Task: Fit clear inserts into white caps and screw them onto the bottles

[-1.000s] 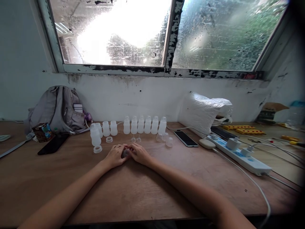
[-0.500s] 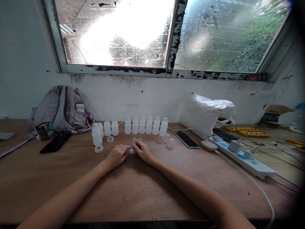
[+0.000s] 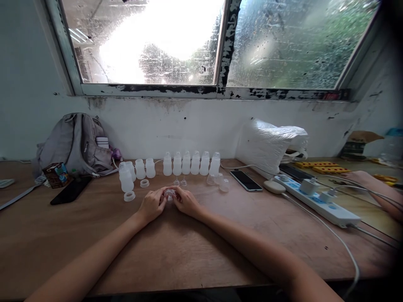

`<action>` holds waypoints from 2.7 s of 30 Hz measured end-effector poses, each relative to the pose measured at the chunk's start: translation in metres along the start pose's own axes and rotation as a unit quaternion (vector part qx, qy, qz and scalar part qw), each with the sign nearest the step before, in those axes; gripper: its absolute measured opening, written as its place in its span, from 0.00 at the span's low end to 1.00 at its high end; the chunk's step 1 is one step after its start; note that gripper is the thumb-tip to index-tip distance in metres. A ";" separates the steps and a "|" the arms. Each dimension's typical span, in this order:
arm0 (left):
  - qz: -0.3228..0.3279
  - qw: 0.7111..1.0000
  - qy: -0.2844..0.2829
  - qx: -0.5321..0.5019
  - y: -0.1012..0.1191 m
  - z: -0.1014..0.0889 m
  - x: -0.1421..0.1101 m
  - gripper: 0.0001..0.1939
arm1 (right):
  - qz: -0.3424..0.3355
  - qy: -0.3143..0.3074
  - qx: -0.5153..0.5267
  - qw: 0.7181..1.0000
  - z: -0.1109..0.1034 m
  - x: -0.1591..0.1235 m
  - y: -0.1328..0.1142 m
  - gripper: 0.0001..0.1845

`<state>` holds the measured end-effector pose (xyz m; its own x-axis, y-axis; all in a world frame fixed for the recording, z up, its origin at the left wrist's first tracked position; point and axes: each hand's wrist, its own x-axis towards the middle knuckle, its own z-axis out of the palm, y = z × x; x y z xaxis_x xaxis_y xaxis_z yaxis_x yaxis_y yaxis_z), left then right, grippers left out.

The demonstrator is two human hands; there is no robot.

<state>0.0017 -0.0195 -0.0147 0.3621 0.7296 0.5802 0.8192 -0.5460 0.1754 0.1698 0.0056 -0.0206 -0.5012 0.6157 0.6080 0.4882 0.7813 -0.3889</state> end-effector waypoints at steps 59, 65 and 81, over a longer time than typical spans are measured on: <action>-0.194 0.930 0.028 -0.310 0.029 0.000 -0.002 0.15 | 0.188 0.088 0.190 0.960 0.005 -0.006 -0.023 0.07; -0.200 0.943 0.021 -0.264 0.035 -0.003 -0.004 0.13 | 0.179 0.077 0.203 0.960 0.004 -0.006 -0.024 0.07; -0.194 0.946 0.029 -0.259 0.028 -0.001 -0.003 0.13 | 0.156 0.023 0.187 0.970 0.003 -0.006 -0.013 0.05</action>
<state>0.0227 -0.0373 -0.0109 0.0413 0.9011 0.4317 0.5517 -0.3808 0.7420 0.1641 -0.0083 -0.0218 -0.3336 0.8300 0.4470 0.3138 0.5448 -0.7776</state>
